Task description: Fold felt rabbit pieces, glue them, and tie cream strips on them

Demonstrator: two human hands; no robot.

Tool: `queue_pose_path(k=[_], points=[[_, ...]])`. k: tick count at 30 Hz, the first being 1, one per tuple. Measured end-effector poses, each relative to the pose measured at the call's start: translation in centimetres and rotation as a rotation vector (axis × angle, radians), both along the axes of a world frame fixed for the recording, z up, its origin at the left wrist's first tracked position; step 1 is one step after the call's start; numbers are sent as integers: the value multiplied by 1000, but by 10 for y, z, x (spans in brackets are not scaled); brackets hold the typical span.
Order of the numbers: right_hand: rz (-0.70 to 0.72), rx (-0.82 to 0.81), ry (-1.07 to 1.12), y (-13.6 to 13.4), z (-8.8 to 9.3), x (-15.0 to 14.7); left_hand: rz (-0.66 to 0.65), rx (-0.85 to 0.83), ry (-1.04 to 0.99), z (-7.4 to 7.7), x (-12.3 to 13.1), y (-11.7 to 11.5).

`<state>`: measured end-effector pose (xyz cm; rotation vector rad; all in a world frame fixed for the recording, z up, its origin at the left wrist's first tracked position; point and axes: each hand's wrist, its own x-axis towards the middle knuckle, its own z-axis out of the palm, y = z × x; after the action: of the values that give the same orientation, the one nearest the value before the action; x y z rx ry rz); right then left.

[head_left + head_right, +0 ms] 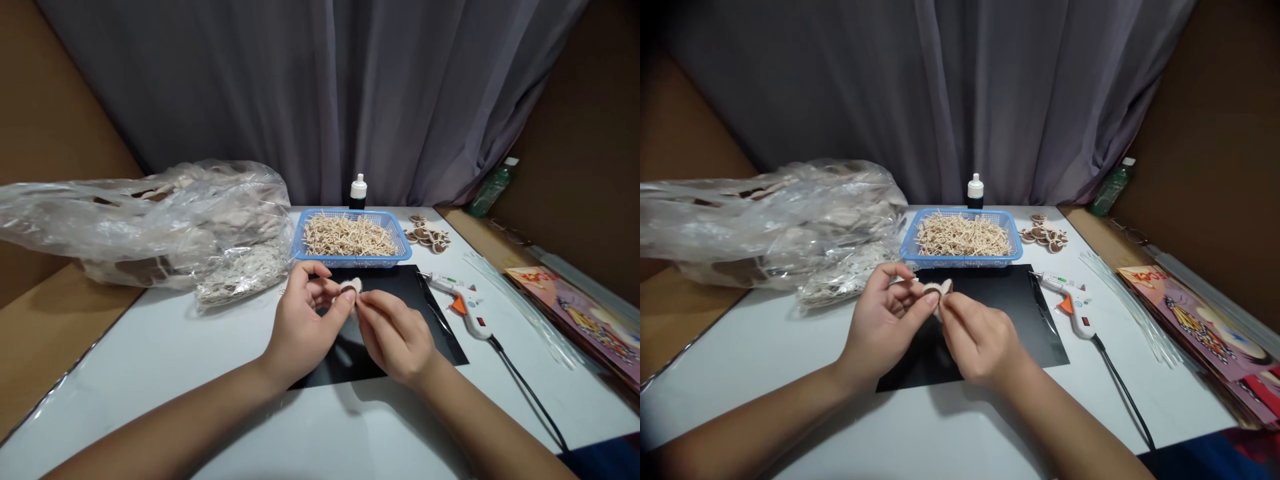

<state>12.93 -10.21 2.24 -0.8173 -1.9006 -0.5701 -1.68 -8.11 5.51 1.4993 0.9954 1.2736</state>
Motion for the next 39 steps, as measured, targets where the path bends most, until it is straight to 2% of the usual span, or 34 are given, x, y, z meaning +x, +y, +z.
queue_pose_path(k=[8,11,13,16,18,19,21,24,26,35,39], points=[[146,-105,76,-3,5,4,-42,-65,-76,3,-3,2],[239,-203,262,-4,8,8,-52,-63,-81,2,-4,3],[289,-344,488,-2,9,9,-57,-47,-73,1,-4,3],[446,-763,764,3,8,8,-77,-8,-67,-2,-5,1],[582,-1001,836,4,6,5,-117,11,-76,-2,-6,0],[630,-1040,845,4,6,4,-134,15,-79,-2,-6,0],[643,-965,787,3,5,3,-154,8,-84,-1,-5,-2],[547,-728,597,0,6,3,-186,-32,-105,2,-5,-4],[515,-640,519,0,6,4,-218,-52,-123,5,-4,-6],[514,-492,536,1,4,1,-302,-72,-150,7,-4,-9],[451,-385,478,1,7,0,-290,-87,-146,8,-3,-9]])
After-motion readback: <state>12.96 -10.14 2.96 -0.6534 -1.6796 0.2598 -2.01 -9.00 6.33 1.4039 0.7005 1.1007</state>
